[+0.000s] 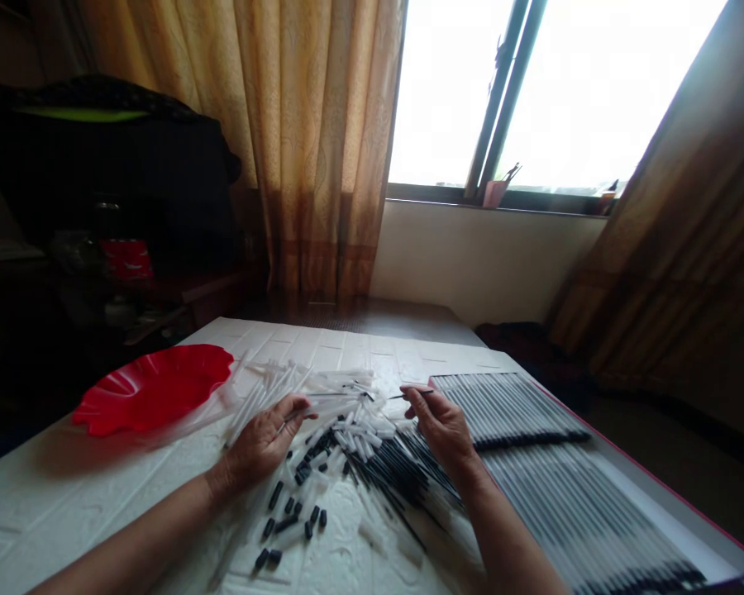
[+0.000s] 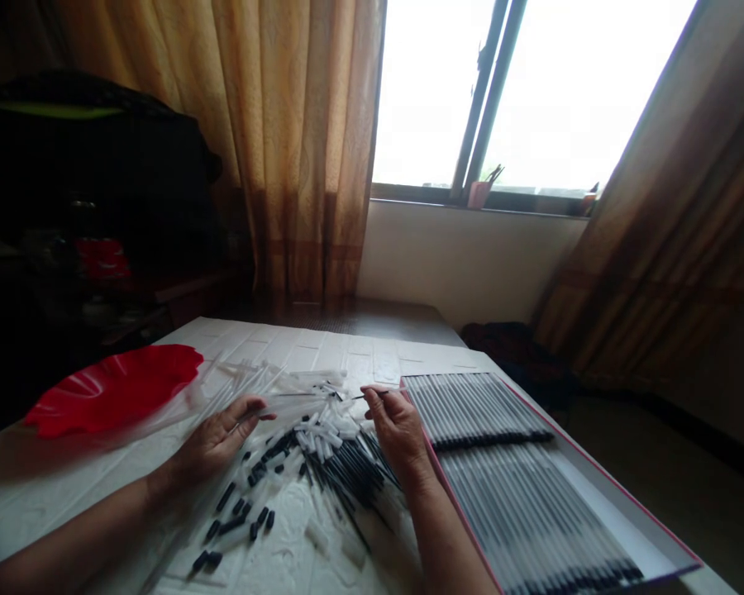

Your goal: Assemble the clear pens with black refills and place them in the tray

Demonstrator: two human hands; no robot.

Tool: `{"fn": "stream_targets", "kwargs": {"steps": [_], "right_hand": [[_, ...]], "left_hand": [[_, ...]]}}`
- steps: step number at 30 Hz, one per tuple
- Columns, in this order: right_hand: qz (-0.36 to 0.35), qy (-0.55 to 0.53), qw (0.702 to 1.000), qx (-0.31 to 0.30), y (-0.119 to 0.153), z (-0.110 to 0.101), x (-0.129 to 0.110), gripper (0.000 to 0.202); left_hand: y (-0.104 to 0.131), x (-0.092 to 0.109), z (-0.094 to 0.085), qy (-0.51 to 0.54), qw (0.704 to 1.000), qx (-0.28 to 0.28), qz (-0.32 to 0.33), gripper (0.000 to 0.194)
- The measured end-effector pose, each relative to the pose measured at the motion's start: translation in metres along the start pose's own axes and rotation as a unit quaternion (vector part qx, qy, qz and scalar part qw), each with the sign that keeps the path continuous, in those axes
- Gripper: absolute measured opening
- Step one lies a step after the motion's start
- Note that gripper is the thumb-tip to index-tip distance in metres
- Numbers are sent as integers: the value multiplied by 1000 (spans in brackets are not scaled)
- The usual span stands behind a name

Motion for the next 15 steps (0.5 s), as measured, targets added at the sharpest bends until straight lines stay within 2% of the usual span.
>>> {"fn": "stream_targets", "kwargs": {"steps": [4,7,10,15], "right_hand": [[11,-1,1000,11,1,2,9,53],[15,7,999,33,1,3,5,55],[17,11,998,59,1,4,-12,53],[15,-11,998,62,16,22,-61,53]], "left_hand": [[-4,-1,-2,7,999,-38,33,21],[2,-8,0,16,997,-55,57,22],[14,-19,3,17,996,-49,78,25],[34,-34,4,21,995,-21,96,28]]}}
Point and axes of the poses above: each hand's wrist, its own y-axis away from the middle knuckle, its own z-axis out of the palm, x = y × z, the point moved 7 cm from there along -y, towards the middle knuckle, and after that the axes turned 11 degrees about z, right-handed, at the moved point
